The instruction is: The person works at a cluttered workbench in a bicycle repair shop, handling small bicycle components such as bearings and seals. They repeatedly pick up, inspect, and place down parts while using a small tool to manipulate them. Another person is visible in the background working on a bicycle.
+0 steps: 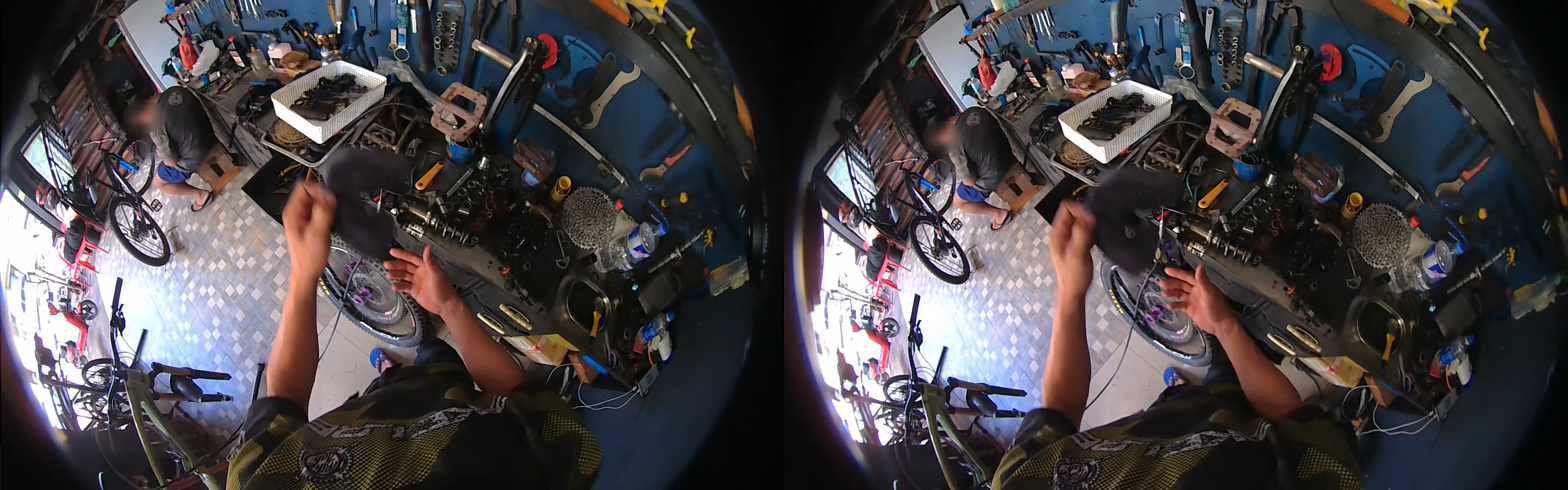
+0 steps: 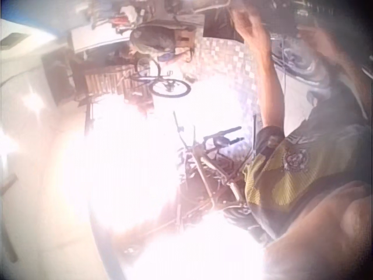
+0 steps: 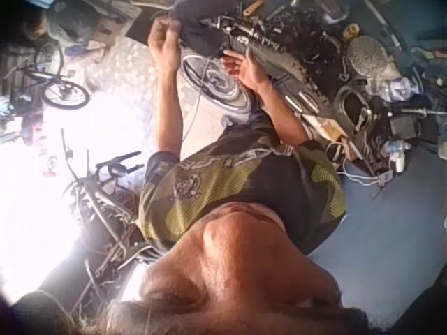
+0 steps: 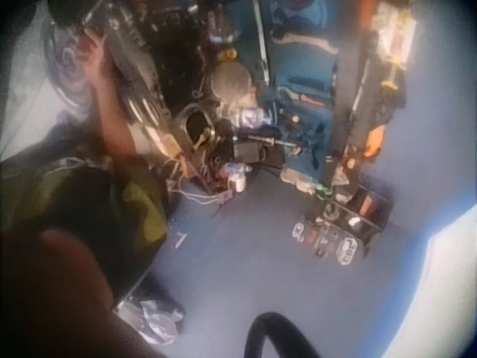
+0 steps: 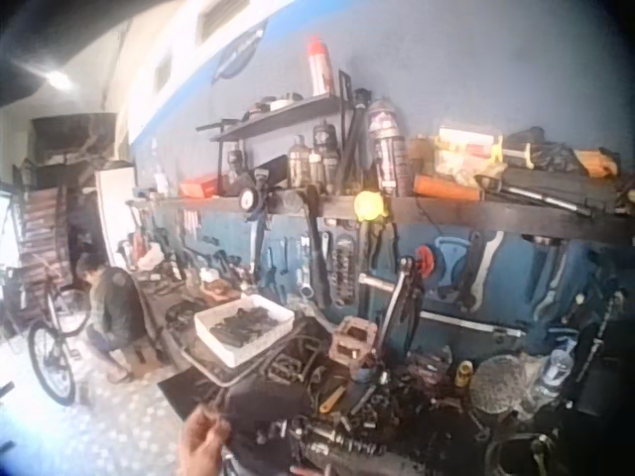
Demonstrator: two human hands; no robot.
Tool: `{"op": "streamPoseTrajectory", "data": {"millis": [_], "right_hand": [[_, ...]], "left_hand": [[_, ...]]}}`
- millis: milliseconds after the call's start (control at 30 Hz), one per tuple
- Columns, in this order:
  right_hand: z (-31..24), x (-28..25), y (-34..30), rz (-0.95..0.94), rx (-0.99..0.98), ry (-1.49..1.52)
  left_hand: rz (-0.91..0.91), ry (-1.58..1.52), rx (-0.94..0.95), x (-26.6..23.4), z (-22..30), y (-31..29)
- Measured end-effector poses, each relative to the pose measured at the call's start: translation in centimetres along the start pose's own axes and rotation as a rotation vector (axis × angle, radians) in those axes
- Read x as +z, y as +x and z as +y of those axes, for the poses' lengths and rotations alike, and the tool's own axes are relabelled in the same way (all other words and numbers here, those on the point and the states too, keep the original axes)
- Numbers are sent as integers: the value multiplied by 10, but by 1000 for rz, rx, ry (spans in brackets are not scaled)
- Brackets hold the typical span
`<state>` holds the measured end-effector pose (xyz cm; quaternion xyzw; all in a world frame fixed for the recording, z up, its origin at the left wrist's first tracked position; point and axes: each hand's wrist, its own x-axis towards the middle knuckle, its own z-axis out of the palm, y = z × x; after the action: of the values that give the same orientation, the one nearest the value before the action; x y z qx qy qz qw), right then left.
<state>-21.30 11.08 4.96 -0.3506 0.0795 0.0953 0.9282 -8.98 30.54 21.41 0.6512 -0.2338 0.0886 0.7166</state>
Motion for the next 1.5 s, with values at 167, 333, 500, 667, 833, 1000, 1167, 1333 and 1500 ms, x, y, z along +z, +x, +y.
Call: {"op": "streamPoseTrajectory", "data": {"millis": [167,333,500,667,833,1000,1167,1333,1500], "right_hand": [[11,62,9,-319,-29,-30],[53,100,-12,-88,-775,-1027],[31,126,-10,85,-928,-1205],[14,109,-12,276,-545,-922],[-33,110,-42,372,-558,-526],[-5,144,-42,-79,-1102,-1426],[17,122,-11,168,-745,-966],[-18,127,-7,398,-554,-639],[10,135,-23,-47,-1128,-1584]], "left_hand": [[-511,-154,-567,-5,-51,-128],[36,-707,-819,-1,-30,-143],[-69,-667,-672,2,-43,-145],[-340,-605,-739,-3,-73,-159],[-314,-1322,-746,-31,-27,-131],[63,-943,-942,10,-31,-150],[-398,-997,-885,-14,-76,-152],[-411,-1162,-683,-22,-23,-133],[13,-896,-808,10,-14,-148]]}}
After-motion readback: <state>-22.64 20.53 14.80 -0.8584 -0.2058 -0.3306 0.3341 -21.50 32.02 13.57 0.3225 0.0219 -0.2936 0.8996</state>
